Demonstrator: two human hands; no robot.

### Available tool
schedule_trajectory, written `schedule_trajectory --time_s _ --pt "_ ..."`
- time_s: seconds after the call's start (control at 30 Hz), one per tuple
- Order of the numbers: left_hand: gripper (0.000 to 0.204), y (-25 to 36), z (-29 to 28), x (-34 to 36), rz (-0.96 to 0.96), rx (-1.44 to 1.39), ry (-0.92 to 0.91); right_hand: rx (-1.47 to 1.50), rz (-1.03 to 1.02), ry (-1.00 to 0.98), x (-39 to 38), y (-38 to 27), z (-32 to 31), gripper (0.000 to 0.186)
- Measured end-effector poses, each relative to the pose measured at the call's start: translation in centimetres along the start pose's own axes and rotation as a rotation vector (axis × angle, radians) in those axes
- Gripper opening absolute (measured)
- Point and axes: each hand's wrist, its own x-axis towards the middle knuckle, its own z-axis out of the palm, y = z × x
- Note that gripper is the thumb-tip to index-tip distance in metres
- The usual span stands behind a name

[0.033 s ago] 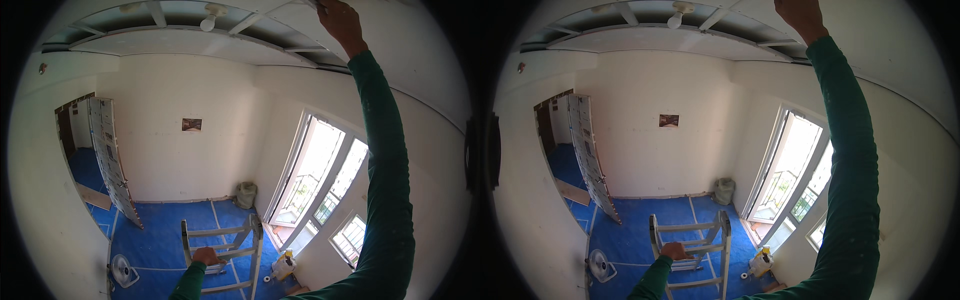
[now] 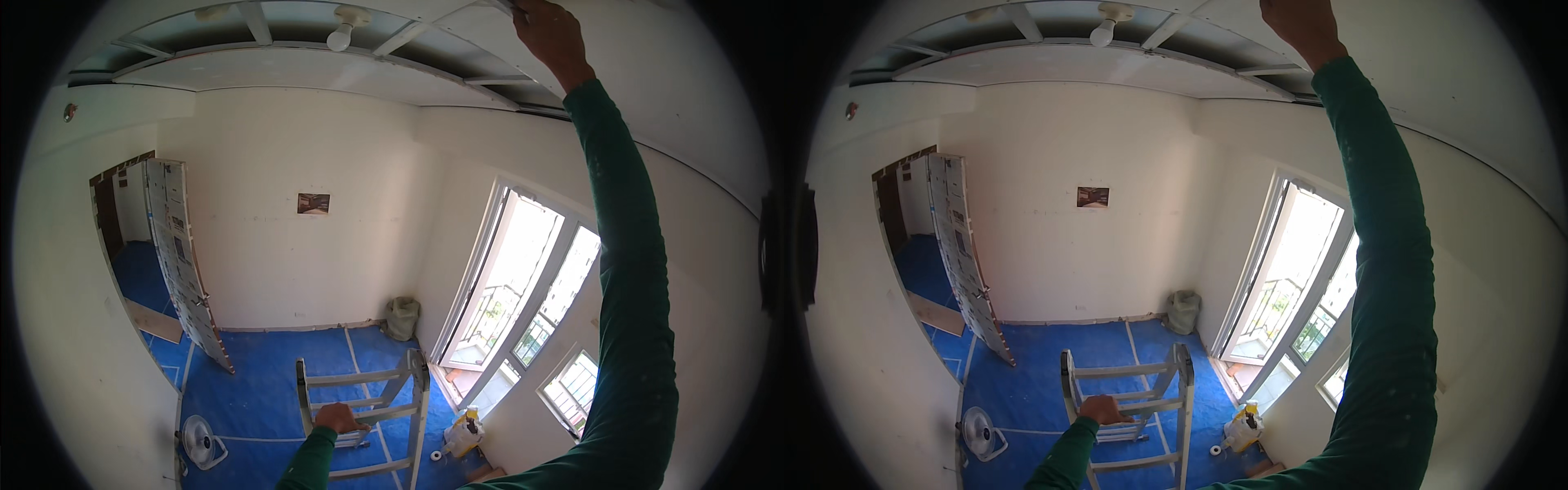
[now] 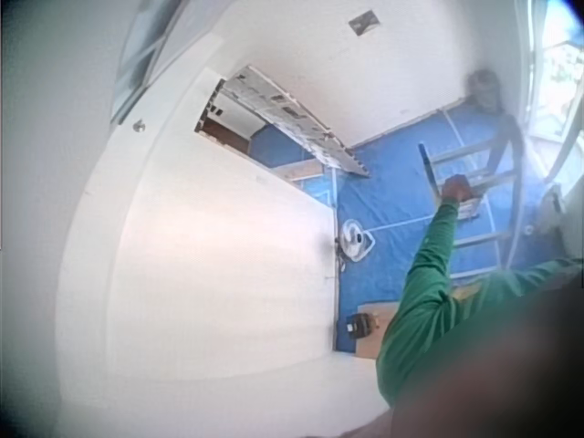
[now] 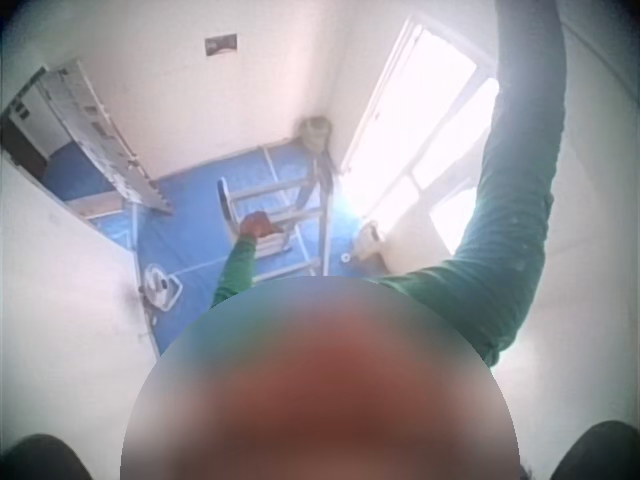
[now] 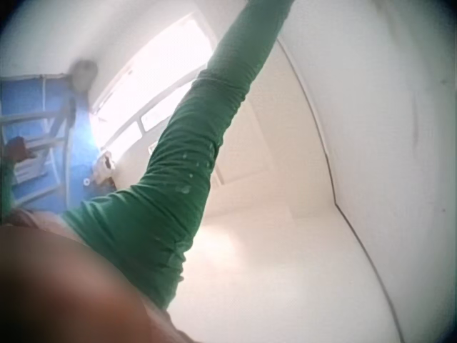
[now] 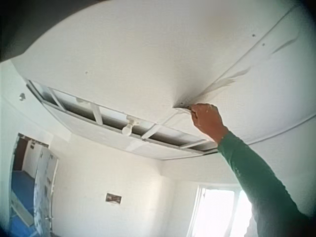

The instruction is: The person applies joint tape to ceiling seams and then spreads joint compound over the tape using a putty knife and taping knife. The person works on multiple ceiling seams, smoothing the compound to create a flat finish.

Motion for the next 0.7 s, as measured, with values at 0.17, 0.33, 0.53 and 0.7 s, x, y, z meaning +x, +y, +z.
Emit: schedule_trajectory --time_s 0.17,0.33,0.53,0.7 --pt "0.092 0.2 -0.7 0.3 -0.013 0.002 0.043 0.014 0.004 -0.038 0.0 -1.3 8.7 0.016" --pt "0.091 0.0 -0.6 0.4 -0.013 0.011 0.034 -0.034 0.039 -0.001 -0.8 -2.9 16.6 0.016" --pt "0.094 0.1 -0.9 0.2 -0.038 -0.022 -0.005 -0.047 0.066 -0.020 -0.5 -3.5 18.9 0.013" --pt "0.097 -0.1 -0.9 0.8 -0.043 0.025 -0.054 0.002 0.120 -0.025 -0.5 -1.9 13.3 0.013"
